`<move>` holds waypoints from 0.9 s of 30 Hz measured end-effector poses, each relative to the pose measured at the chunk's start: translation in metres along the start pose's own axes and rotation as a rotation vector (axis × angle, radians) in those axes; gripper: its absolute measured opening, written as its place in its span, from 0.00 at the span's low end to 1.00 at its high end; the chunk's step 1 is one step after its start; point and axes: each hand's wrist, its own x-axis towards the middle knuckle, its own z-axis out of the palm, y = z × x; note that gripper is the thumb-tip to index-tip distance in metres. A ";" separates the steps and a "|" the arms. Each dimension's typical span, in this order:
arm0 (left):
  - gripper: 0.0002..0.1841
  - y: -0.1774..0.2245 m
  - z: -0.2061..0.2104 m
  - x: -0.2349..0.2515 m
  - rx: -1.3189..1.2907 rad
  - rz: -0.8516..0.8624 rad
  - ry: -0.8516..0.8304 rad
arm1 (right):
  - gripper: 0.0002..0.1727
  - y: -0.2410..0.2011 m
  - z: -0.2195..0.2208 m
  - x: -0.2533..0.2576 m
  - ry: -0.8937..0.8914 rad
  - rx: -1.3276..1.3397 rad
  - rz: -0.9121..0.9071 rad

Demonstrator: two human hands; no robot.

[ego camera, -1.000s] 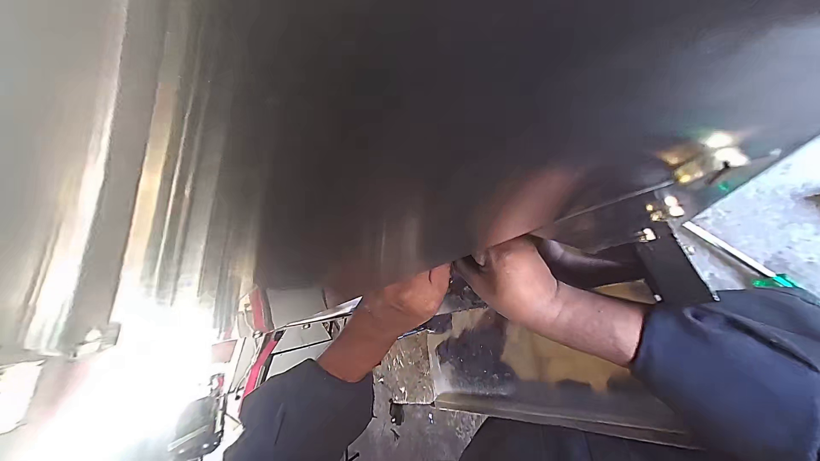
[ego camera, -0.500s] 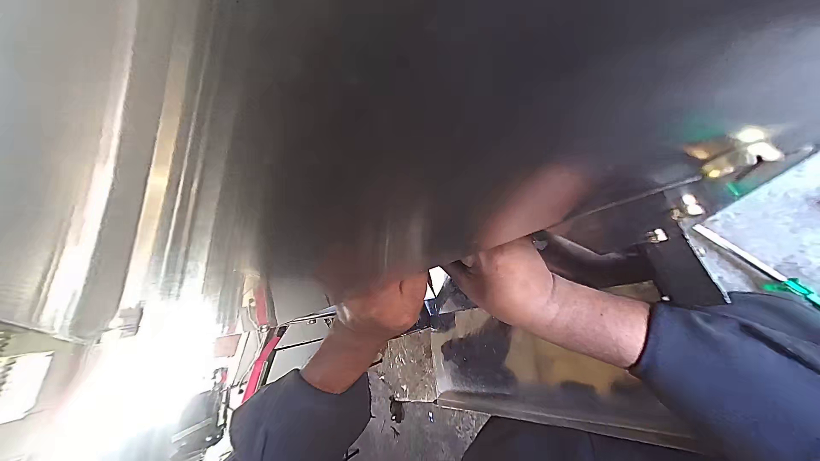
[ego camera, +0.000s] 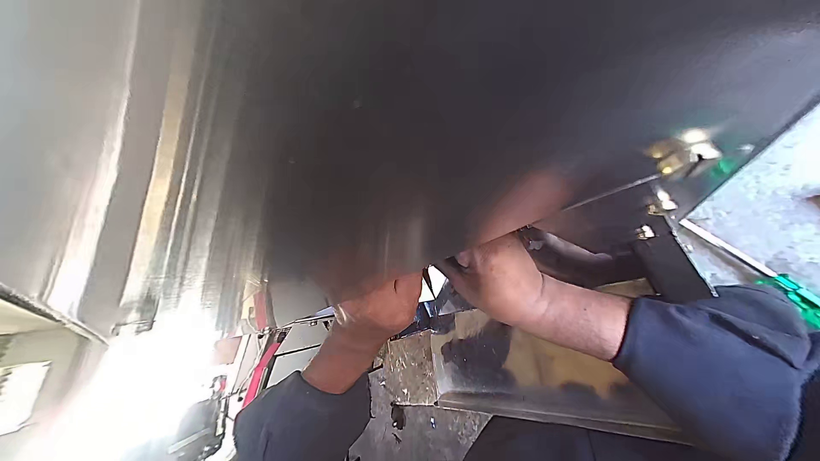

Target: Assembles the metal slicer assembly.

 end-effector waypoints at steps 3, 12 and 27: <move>0.10 0.015 0.028 -0.013 -0.059 0.019 -0.068 | 0.07 0.015 -0.006 -0.018 -0.167 -0.079 0.200; 0.12 0.085 0.054 -0.049 -0.411 -0.064 -0.091 | 0.08 0.029 -0.063 -0.056 -0.471 -0.366 0.088; 0.10 0.053 0.069 -0.038 -0.246 -0.113 0.017 | 0.07 0.030 -0.043 -0.031 -0.446 -0.494 -0.058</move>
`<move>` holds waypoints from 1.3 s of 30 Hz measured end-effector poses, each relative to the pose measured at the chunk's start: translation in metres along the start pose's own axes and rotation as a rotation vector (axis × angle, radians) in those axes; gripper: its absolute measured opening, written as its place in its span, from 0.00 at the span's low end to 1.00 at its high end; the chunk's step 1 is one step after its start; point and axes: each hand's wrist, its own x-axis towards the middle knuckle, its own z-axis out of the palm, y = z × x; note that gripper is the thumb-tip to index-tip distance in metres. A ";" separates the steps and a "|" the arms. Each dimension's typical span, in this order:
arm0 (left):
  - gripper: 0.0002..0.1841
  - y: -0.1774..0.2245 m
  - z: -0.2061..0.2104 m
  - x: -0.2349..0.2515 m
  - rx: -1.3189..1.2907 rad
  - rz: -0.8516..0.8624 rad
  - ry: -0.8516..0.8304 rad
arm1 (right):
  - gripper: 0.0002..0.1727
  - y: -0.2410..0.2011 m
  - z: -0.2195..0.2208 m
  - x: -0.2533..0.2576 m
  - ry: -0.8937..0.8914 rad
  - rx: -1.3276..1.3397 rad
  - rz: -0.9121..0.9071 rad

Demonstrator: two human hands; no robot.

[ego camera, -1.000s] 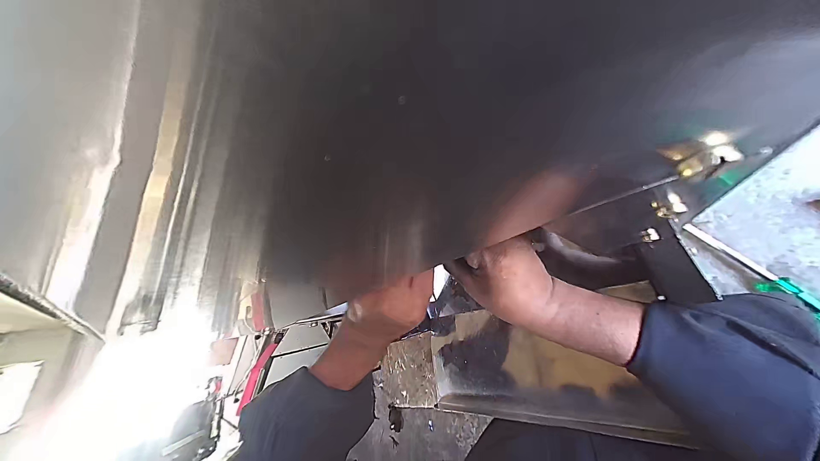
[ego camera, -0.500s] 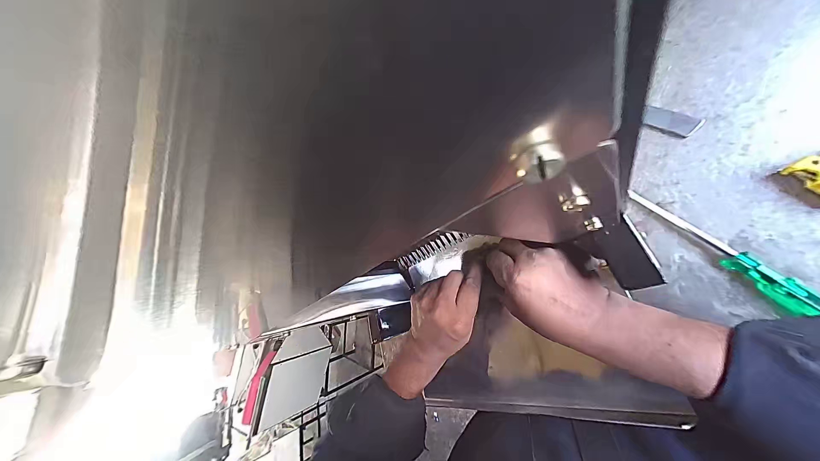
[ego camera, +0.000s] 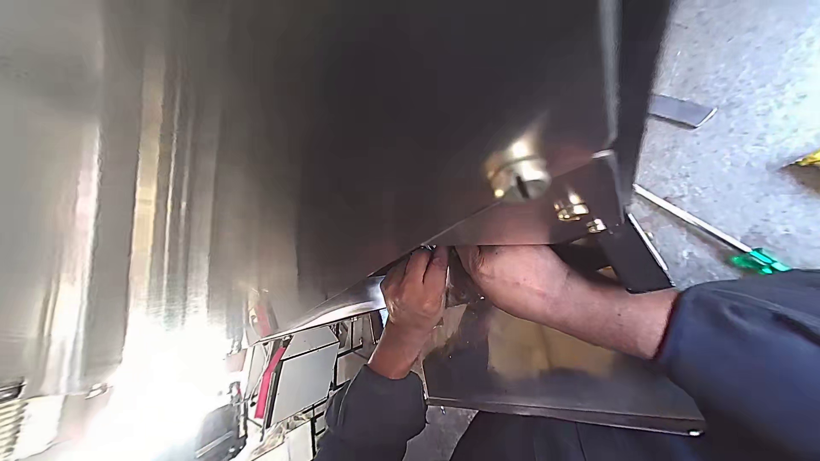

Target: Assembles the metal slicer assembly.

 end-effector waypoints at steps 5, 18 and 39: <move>0.08 -0.001 0.004 -0.001 -0.004 0.012 0.014 | 0.08 -0.002 0.007 -0.001 0.035 -0.013 0.014; 0.09 -0.016 0.002 0.009 -0.048 0.135 -0.090 | 0.08 -0.010 -0.004 0.006 -0.227 0.144 0.175; 0.13 -0.017 -0.026 0.001 -0.001 0.194 -0.160 | 0.11 -0.021 0.005 -0.008 -0.038 0.249 0.106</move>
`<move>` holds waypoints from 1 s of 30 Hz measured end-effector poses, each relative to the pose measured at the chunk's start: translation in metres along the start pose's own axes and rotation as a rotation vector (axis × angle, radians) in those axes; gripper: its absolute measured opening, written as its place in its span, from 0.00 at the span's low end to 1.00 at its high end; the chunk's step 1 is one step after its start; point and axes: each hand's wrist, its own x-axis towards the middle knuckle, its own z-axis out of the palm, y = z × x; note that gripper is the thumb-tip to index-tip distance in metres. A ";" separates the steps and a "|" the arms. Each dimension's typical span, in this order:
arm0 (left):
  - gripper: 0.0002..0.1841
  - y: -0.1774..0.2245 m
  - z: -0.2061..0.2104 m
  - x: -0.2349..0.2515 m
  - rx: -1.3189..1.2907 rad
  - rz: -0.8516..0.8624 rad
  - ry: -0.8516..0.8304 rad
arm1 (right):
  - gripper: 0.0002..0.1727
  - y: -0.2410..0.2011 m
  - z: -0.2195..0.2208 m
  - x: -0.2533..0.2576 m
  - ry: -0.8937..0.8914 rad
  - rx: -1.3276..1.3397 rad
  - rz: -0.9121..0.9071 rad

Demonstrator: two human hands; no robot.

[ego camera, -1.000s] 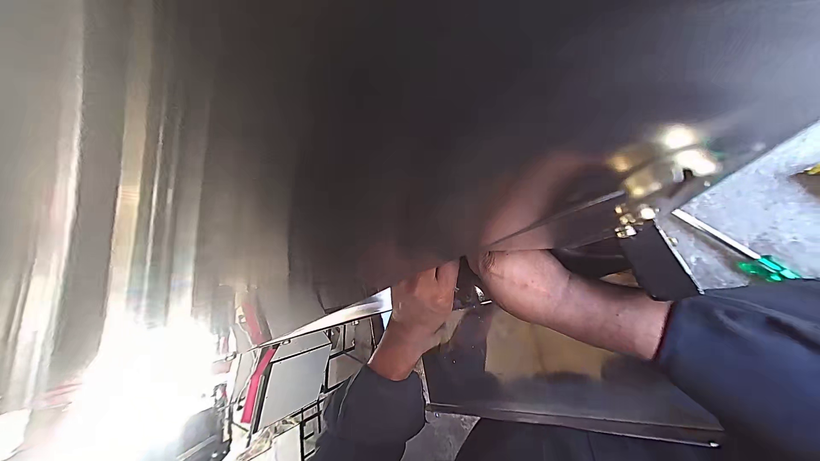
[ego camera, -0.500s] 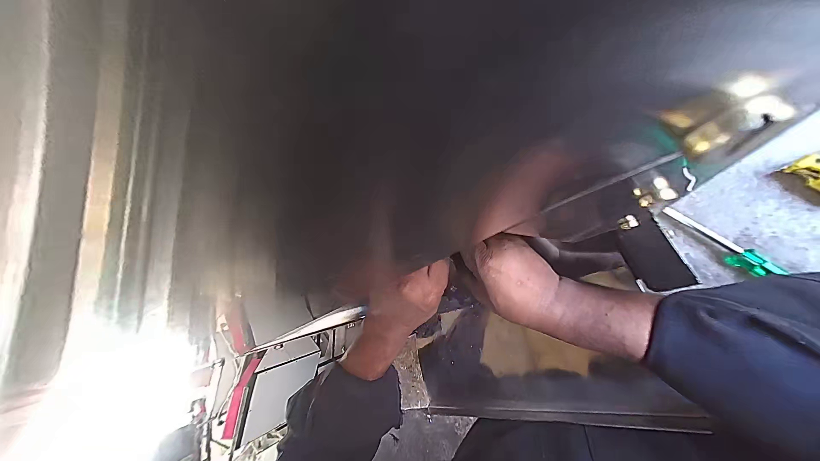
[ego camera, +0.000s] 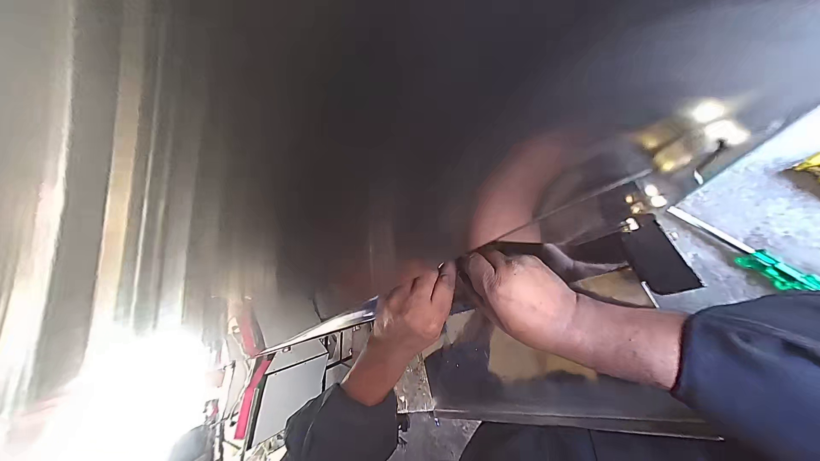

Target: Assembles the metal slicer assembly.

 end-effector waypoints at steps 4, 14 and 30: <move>0.12 0.001 0.010 0.003 -0.012 -0.025 0.062 | 0.10 0.007 0.004 0.003 0.077 -0.101 -0.070; 0.12 -0.002 0.026 0.002 -0.064 -0.026 0.031 | 0.11 0.008 0.009 0.004 0.004 -0.143 0.015; 0.11 -0.006 0.017 -0.004 -0.081 0.077 0.106 | 0.10 0.009 0.011 -0.007 0.114 -0.152 -0.107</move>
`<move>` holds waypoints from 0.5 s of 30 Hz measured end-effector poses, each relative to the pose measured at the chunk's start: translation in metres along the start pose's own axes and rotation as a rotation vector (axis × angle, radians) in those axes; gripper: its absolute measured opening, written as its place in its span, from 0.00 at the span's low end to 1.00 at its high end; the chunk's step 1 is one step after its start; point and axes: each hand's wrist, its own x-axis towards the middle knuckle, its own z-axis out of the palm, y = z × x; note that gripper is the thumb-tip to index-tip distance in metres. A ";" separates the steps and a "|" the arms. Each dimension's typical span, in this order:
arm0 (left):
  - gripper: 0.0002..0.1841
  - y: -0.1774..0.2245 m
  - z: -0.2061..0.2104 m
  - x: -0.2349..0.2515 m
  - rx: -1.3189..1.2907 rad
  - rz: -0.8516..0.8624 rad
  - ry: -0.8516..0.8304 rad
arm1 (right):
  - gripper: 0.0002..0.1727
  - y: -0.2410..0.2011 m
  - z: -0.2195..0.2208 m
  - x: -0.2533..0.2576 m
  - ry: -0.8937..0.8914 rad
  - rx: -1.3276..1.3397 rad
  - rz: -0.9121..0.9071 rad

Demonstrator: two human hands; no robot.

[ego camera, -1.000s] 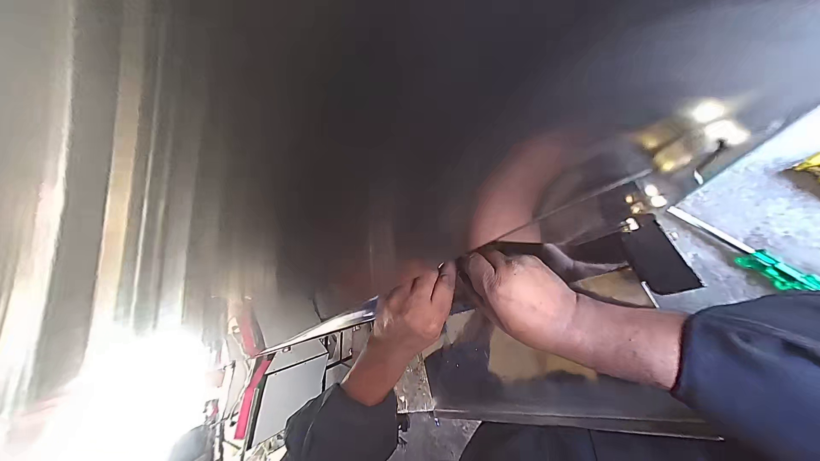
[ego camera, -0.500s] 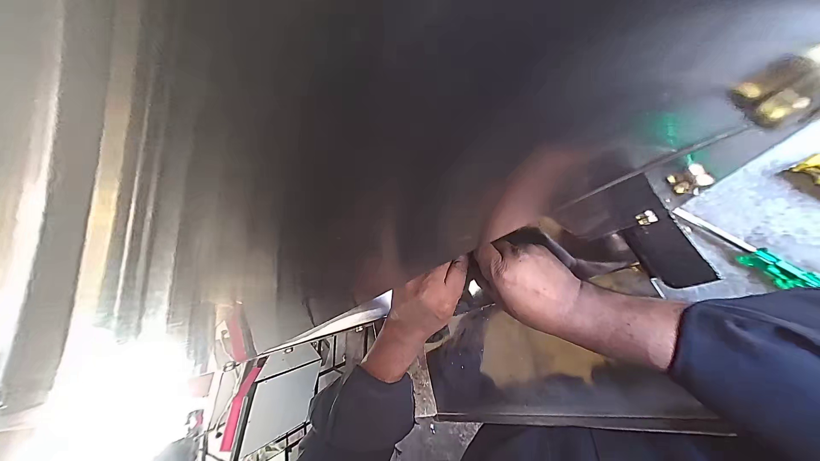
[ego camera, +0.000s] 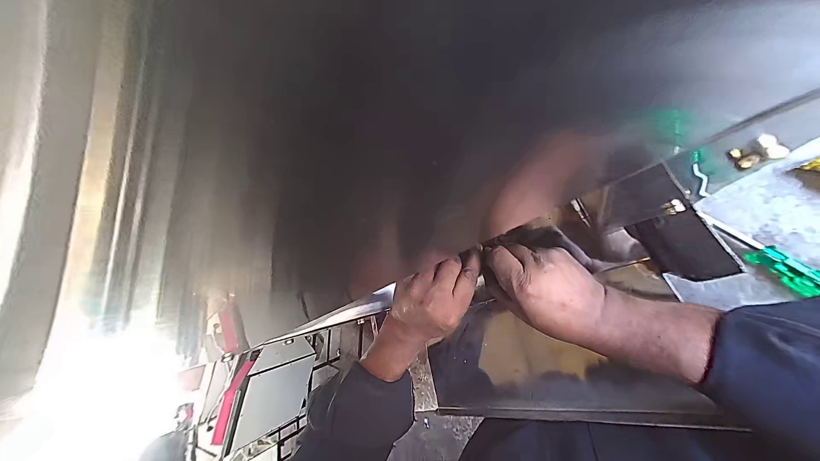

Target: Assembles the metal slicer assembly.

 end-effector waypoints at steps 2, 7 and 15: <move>0.11 -0.003 0.005 -0.003 0.007 -0.007 0.016 | 0.10 0.001 0.004 0.003 -0.011 -0.026 -0.011; 0.11 -0.011 0.009 0.000 0.032 0.045 0.032 | 0.10 0.001 0.006 0.007 0.000 -0.078 -0.014; 0.12 -0.004 0.001 0.005 0.049 -0.005 -0.004 | 0.10 0.002 0.005 0.004 -0.017 -0.040 0.017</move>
